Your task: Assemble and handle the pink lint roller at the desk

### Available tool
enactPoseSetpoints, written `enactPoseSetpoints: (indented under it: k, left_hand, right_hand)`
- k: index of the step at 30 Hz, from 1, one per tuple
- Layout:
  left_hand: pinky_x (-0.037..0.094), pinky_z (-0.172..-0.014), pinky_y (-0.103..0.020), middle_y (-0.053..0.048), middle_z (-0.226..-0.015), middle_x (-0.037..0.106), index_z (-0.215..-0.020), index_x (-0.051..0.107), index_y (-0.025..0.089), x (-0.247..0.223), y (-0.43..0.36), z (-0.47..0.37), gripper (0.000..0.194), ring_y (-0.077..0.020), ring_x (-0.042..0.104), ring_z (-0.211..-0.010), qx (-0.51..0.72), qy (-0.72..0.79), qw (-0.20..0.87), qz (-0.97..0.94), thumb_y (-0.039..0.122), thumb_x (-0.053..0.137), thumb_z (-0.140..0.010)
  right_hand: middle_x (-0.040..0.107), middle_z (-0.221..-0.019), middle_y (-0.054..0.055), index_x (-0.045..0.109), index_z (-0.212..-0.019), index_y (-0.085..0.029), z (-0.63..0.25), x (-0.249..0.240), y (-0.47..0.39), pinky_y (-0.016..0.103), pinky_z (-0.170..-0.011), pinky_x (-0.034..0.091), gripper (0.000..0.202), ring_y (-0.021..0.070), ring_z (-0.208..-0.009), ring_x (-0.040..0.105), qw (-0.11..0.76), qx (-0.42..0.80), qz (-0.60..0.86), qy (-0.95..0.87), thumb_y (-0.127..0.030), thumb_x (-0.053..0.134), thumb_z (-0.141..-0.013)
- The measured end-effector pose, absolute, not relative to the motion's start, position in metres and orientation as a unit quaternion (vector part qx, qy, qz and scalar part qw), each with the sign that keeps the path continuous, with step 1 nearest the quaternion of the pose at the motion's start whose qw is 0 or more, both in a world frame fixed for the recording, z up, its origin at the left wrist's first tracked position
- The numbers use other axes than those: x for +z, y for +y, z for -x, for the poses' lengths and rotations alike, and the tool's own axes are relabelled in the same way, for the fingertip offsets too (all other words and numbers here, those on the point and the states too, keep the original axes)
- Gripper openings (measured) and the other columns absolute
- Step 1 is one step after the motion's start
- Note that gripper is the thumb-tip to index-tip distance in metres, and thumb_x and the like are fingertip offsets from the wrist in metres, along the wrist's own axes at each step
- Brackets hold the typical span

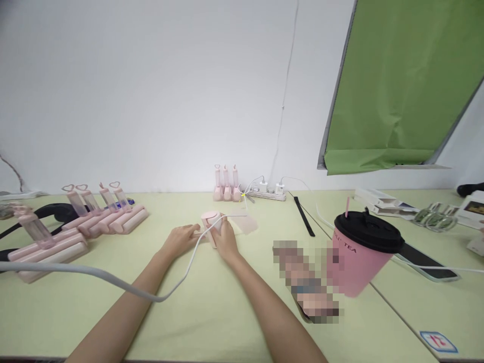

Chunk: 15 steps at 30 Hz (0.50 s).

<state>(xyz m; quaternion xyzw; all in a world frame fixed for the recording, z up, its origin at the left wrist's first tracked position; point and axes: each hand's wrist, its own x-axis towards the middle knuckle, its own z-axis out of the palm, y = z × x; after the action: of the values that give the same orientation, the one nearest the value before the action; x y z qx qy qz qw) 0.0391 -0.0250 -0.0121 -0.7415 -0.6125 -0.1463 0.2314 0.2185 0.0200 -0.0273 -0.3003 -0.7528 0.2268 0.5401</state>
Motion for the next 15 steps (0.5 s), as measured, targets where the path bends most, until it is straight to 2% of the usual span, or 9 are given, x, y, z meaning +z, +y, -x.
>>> enactPoseSetpoints:
  k: [2, 4, 7, 9, 12, 15]
  left_hand:
    - [0.039, -0.065, -0.029, -0.006, -0.086, 0.059, -0.096, 0.054, 0.017, -0.011, -0.027, -0.047, 0.040, -0.0199, 0.056, -0.077, -0.186, -0.556, 0.225, 0.778, 0.052, 0.038, -0.086]
    - [0.041, -0.072, -0.031, -0.009, -0.096, 0.057, -0.105, 0.053, 0.015, -0.008, -0.030, -0.057, 0.050, -0.0212, 0.055, -0.086, -0.263, -0.494, 0.231, 0.796, 0.057, 0.037, -0.084]
    - [0.043, -0.080, -0.030, -0.010, -0.114, 0.052, -0.126, 0.040, 0.015, -0.002, -0.035, -0.073, 0.055, -0.0188, 0.052, -0.099, -0.418, -0.448, 0.196, 0.765, 0.054, 0.035, -0.087]
    - [0.043, -0.081, -0.026, -0.007, -0.119, 0.051, -0.130, 0.035, 0.019, 0.003, -0.038, -0.081, 0.052, -0.0156, 0.052, -0.100, -0.471, -0.451, 0.137, 0.746, 0.049, 0.037, -0.088]
    - [0.043, -0.074, -0.024, -0.004, -0.105, 0.059, -0.117, 0.047, 0.021, 0.008, -0.040, -0.089, 0.040, -0.0141, 0.057, -0.086, -0.446, -0.493, 0.073, 0.743, 0.047, 0.032, -0.091]
    - [0.041, -0.065, -0.025, -0.001, -0.075, 0.061, -0.111, 0.050, 0.020, 0.008, -0.040, -0.091, 0.043, -0.0148, 0.057, -0.066, -0.413, -0.547, 0.053, 0.726, 0.049, 0.024, -0.092]
  right_hand:
    - [0.058, -0.097, 0.009, 0.042, -0.114, -0.014, -0.222, -0.027, 0.021, 0.032, -0.076, 0.042, 0.046, 0.0203, -0.087, 0.055, 0.534, 0.235, 0.298, -0.756, -0.051, 0.040, -0.087]
    - [0.058, -0.096, 0.007, 0.043, -0.111, -0.016, -0.227, -0.024, 0.019, 0.030, -0.073, 0.041, 0.042, 0.0198, -0.085, 0.055, 0.532, 0.196, 0.287, -0.772, -0.051, 0.039, -0.087]
    - [0.056, -0.103, 0.008, 0.044, -0.111, -0.016, -0.234, -0.018, 0.016, 0.031, -0.077, 0.040, 0.043, 0.0210, -0.092, 0.053, 0.549, 0.112, 0.278, -0.780, -0.051, 0.042, -0.087]
    - [0.055, -0.104, 0.010, 0.043, -0.114, -0.015, -0.236, -0.016, 0.015, 0.032, -0.079, 0.039, 0.046, 0.0218, -0.094, 0.052, 0.555, 0.073, 0.272, -0.783, -0.052, 0.042, -0.086]
    - [0.054, -0.107, 0.012, 0.041, -0.119, -0.013, -0.235, -0.018, 0.013, 0.033, -0.084, 0.038, 0.049, 0.0219, -0.098, 0.050, 0.548, 0.065, 0.244, -0.797, -0.050, 0.042, -0.087]
    - [0.056, -0.102, 0.010, 0.042, -0.117, -0.014, -0.229, -0.022, 0.012, 0.030, -0.080, 0.039, 0.045, 0.0196, -0.092, 0.052, 0.546, 0.127, 0.236, -0.793, -0.049, 0.035, -0.089]
